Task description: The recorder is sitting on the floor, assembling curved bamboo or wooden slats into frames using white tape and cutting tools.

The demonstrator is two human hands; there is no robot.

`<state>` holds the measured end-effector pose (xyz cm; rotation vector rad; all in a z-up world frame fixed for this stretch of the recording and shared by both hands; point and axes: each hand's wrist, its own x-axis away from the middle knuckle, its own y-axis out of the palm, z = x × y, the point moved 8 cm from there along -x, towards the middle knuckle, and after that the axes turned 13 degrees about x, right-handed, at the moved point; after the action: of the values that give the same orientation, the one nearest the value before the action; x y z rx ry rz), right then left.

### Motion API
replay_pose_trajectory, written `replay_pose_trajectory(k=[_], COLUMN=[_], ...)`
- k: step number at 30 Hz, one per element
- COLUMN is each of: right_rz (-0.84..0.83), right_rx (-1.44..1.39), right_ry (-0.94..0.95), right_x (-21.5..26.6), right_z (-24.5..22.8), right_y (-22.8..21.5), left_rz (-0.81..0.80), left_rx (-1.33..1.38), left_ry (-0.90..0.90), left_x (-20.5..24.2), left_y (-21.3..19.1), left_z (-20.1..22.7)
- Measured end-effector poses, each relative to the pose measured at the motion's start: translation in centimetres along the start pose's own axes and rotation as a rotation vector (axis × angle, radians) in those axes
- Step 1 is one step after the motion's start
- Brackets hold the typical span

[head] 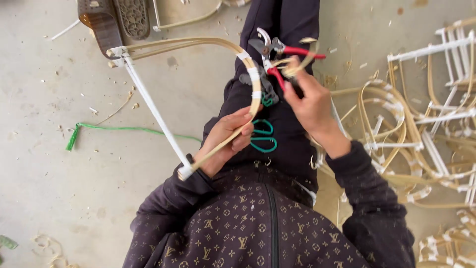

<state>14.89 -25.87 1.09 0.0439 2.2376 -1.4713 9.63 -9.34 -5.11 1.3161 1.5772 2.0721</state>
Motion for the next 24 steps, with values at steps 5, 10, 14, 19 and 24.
replay_pose_trajectory(k=[5, 10, 14, 19, 24], right_rz=[-0.428, -0.661, -0.423, -0.183, -0.328], right_rx=[-0.224, -0.115, -0.283, -0.244, 0.425], right_ry=[0.176, -0.091, 0.020, 0.588, 0.790], right_x=[2.8, 8.3, 5.8, 8.4, 17.4], right_z=[-2.7, -4.9, -1.8, 14.9, 28.2], right_y=[2.3, 4.9, -0.1, -1.7, -0.7], left_rz=[0.234, 0.094, -0.257, -0.403, 0.010], left_rx=[-0.384, -0.542, -0.483, -0.485, -0.668], left_ry=[0.500, 0.798, 0.808, 0.819, 0.610], left_x=[-2.5, -5.1, -9.4, -11.9, -10.2], left_y=[-6.0, 1.3, 5.6, 6.6, 4.9], left_z=[9.6, 21.2, 32.7, 32.9, 19.9])
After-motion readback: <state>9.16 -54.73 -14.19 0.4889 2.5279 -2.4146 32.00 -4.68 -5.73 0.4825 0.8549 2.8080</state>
